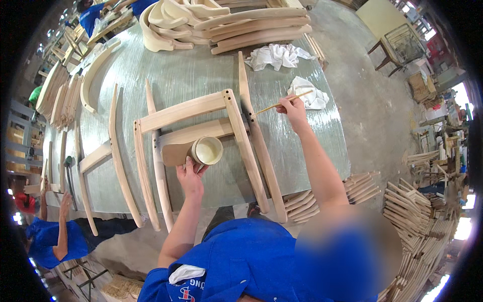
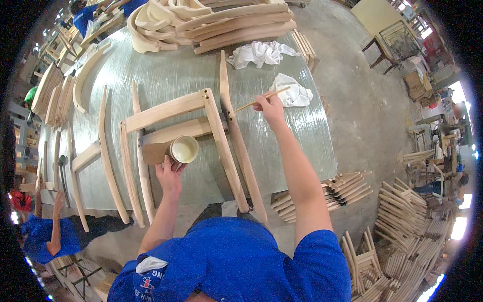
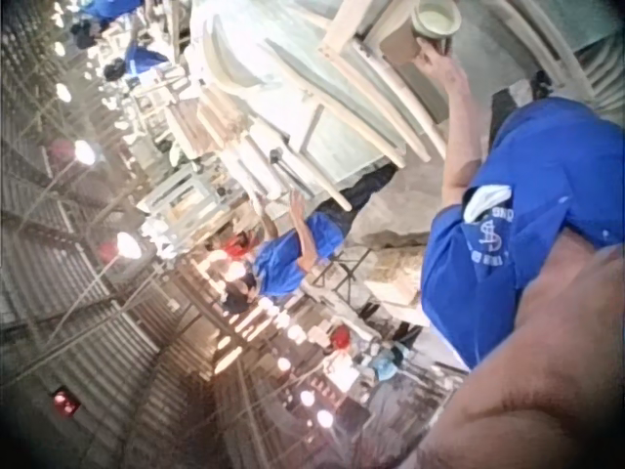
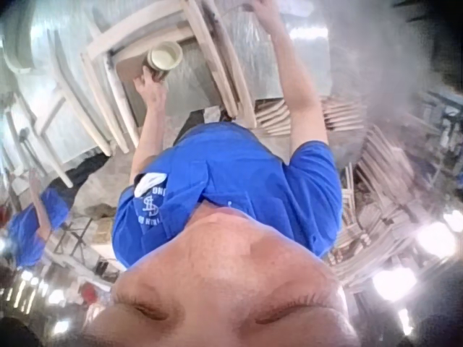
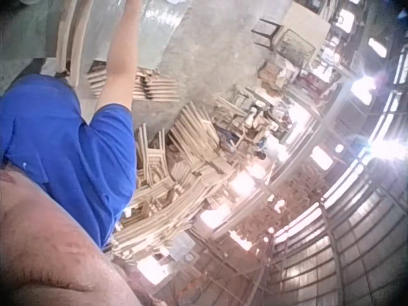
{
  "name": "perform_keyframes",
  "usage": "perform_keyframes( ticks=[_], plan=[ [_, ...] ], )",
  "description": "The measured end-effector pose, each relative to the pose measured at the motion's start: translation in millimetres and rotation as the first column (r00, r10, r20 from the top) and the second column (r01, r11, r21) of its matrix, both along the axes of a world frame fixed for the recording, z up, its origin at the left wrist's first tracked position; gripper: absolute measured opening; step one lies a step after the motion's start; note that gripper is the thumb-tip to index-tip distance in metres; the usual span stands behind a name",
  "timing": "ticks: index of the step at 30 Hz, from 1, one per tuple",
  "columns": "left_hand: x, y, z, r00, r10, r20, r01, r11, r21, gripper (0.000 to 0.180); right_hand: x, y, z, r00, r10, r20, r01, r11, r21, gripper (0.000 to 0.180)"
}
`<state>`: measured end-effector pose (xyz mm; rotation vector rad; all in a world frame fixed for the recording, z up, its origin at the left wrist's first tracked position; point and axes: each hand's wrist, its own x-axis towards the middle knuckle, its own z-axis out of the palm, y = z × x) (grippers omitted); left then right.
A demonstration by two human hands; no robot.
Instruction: The person applies glue to wooden chair parts using a brush and a small cup. They wipe a part with a cloth, then walk to a mixing station to refill the cup with liquid from bottles and stir it with a power drill before returning to the work area.
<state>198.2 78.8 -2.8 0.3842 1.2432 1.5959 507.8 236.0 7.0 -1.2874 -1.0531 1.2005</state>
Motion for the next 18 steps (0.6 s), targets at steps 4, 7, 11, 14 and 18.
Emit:
perform_keyframes(
  ticks=[4, 7, 11, 14, 18],
  plan=[
    [-0.9, -0.9, 1.5, 0.999, -0.017, -0.029, 0.017, 1.000, 0.005, 0.025, 3.1, -11.8, -33.7, 0.928, -0.072, -0.364, 0.029, 0.992, -0.121, 0.013],
    [0.6, -0.9, 4.3, 0.998, -0.038, -0.048, 0.038, 0.999, 0.002, 0.025, 6.0, -18.1, -46.3, 0.885, -0.069, -0.460, -0.007, 0.987, -0.162, 0.014],
    [5.5, -2.6, 5.6, 0.996, -0.064, -0.070, 0.064, 0.998, 0.001, 0.024, 9.0, -24.1, -51.6, 0.879, -0.041, -0.476, -0.041, 0.986, -0.161, 0.014],
    [10.9, -4.2, 8.2, 0.994, -0.086, -0.072, 0.086, 0.996, -0.002, 0.024, 14.3, -27.0, -54.3, 0.877, -0.026, -0.481, -0.052, 0.987, -0.149, 0.014],
    [15.5, -6.0, 9.8, 0.994, -0.087, -0.066, 0.089, 0.996, 0.014, 0.024, 12.0, -27.5, -51.2, 0.876, -0.041, -0.480, -0.034, 0.988, -0.147, 0.015]
  ],
)
